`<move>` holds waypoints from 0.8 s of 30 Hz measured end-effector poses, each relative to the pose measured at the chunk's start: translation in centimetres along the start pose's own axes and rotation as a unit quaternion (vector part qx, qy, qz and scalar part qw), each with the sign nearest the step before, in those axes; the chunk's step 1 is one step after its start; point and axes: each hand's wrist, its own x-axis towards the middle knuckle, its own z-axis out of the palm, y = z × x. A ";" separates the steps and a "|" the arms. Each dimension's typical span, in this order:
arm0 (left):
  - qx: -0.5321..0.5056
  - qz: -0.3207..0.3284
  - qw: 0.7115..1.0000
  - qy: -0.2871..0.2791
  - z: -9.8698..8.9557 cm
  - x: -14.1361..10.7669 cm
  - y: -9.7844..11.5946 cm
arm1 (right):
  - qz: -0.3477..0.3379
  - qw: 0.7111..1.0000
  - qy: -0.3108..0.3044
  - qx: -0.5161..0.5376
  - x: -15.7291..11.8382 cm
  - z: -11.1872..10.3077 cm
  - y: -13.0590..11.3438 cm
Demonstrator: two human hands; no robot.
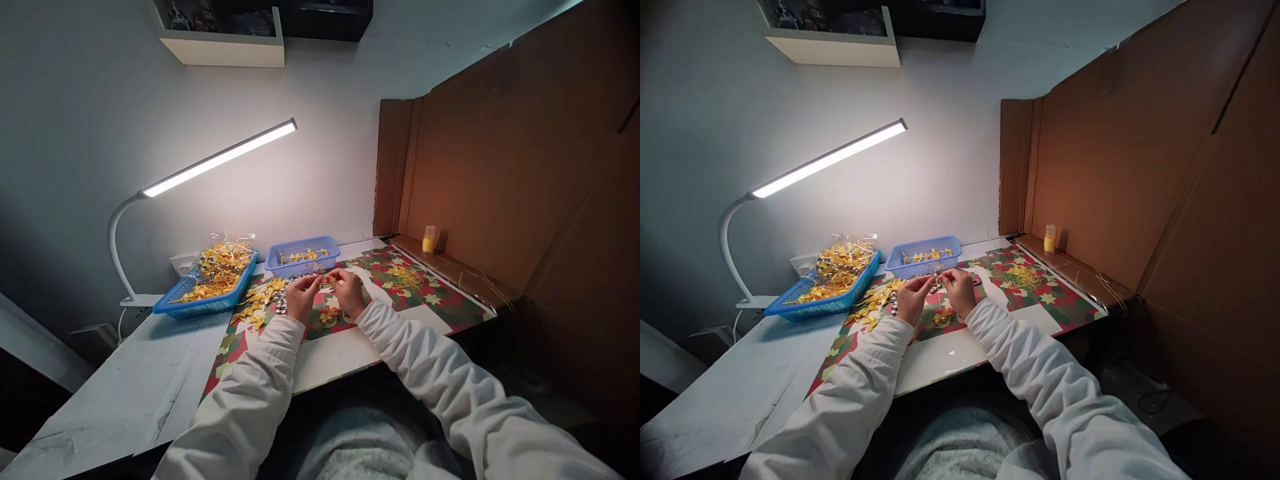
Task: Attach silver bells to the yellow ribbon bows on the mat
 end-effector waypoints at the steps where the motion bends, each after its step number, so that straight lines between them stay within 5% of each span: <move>1: -0.006 -0.004 1.000 -0.002 0.0 0.0 0.0 | -0.001 1.000 0.001 -0.001 0.0 0.0 0.0; 12: -0.019 -0.001 1.000 -0.017 0.1 0.2 -0.4 | 0.017 1.000 -0.015 0.008 0.1 0.1 0.0; 24: -0.013 0.004 1.000 -0.019 0.0 0.4 -0.9 | 0.104 0.984 -0.003 0.146 0.5 0.6 1.1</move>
